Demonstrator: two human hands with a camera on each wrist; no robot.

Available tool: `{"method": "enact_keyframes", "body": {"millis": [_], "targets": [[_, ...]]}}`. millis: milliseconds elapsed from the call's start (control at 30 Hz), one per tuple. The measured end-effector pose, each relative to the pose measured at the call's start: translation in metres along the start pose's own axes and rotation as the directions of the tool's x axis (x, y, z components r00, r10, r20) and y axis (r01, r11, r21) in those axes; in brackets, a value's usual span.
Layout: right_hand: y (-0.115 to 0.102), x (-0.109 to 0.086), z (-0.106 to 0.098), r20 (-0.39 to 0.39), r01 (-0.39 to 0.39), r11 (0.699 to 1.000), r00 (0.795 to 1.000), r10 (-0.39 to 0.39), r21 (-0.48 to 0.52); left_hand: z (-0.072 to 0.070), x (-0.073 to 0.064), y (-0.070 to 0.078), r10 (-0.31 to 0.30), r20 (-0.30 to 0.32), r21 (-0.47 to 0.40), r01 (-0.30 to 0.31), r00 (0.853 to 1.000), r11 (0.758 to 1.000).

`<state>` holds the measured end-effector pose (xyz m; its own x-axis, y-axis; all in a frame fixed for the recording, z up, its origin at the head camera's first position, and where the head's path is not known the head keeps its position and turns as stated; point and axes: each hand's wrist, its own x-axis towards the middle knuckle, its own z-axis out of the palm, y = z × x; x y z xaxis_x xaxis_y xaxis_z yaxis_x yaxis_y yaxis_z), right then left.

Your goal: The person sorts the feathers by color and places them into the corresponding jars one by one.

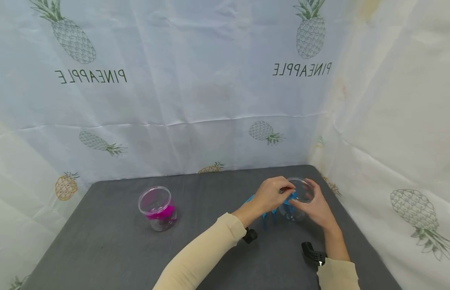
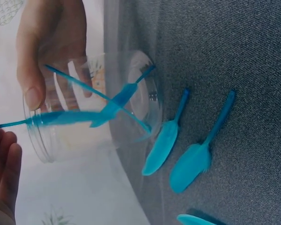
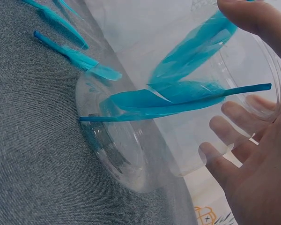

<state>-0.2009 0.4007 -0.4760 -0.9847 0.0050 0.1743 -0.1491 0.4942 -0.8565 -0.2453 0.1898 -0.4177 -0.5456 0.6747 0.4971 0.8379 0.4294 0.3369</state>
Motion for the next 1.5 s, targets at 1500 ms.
{"method": "enact_keyframes", "body": {"millis": [1500], "targets": [[-0.002,0.0,0.002,-0.025,-0.008,0.998,1.0,0.007,-0.062,-0.049,-0.076,-0.082,-0.127,0.262,0.209,0.073,0.957,0.975]]}}
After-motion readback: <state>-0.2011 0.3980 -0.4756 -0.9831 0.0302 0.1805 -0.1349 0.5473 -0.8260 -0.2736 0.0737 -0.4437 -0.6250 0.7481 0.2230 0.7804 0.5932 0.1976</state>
